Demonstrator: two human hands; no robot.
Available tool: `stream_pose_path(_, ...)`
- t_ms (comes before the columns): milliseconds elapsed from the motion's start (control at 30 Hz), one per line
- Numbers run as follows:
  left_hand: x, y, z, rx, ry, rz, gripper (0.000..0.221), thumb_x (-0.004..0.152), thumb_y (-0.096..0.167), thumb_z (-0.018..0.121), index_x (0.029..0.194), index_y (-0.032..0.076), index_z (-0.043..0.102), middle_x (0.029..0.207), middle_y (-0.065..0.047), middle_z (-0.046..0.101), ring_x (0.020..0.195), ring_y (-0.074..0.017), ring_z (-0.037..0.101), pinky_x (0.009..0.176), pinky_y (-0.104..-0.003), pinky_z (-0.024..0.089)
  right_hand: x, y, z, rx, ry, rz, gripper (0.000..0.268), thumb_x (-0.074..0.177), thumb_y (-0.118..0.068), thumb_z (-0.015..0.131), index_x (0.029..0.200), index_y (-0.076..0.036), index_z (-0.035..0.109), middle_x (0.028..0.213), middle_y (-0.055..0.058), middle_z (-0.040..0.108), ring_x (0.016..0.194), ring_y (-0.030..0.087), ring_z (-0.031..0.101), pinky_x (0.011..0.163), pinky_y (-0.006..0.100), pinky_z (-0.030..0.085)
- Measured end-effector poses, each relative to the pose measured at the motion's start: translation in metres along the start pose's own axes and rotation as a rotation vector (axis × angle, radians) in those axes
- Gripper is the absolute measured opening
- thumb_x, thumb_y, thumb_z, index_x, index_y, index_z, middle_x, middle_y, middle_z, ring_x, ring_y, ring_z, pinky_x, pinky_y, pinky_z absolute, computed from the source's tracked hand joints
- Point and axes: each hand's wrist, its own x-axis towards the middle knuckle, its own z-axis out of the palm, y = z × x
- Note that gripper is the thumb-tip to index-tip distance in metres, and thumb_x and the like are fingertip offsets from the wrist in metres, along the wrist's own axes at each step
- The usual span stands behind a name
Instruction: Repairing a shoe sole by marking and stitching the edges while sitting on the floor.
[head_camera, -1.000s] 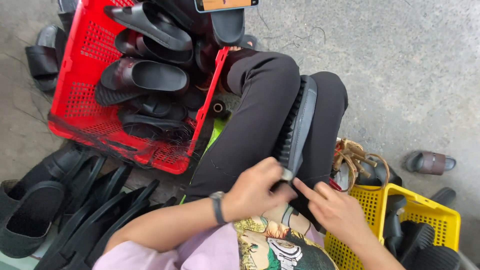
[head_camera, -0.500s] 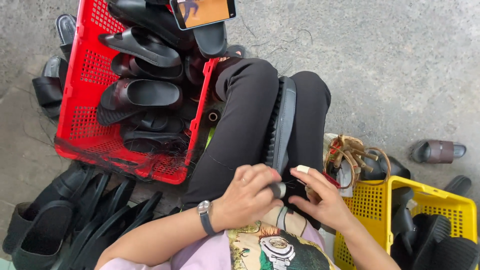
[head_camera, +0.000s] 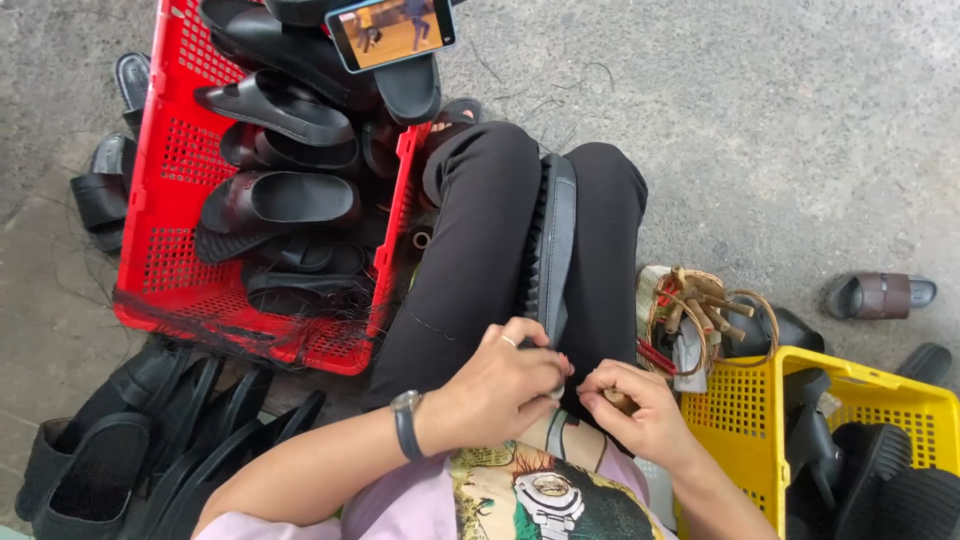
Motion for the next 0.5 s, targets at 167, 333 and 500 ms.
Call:
stream_pose_path(167,-0.007,0.035,-0.016,0.159,0.237,0.336,0.019,0.091,-0.001,0.050,0.073,0.005,0.052,0.089,-0.003,0.058,0.094,-0.0276,0.049,0.075,-0.040,0.034,0.008,-0.031,-0.004,0.113,-0.129,-0.098,0.042,0.085,-0.004,0.060,0.127,-0.007,0.054,0.125,0.010,0.052,0.065,0.008,0.050,0.060,0.020,0.043)
stream_pose_path(333,0.045,-0.006,-0.016,0.047,0.424,0.142,0.045,0.078,0.021,0.073,0.105,-0.005,0.048,0.119,-0.018,0.041,0.113,-0.0366,0.040,0.096,-0.046,0.032,-0.036,0.015,-0.020,0.674,0.133,-0.006,0.012,0.060,-0.004,0.062,0.072,-0.003,0.064,0.068,0.014,0.067,0.056,0.025,0.062,0.045,0.035,0.046)
stream_pose_path(500,0.067,-0.055,0.035,0.118,0.397,0.049,0.065,0.081,-0.005,0.058,0.141,0.002,0.033,0.155,-0.023,-0.004,0.143,-0.0561,-0.003,0.112,-0.065,0.016,-0.045,0.054,-0.195,0.697,0.819,0.155,0.019,0.068,-0.018,0.047,0.085,-0.013,0.052,0.050,-0.003,0.035,0.031,0.006,0.023,0.031,0.024,0.016)
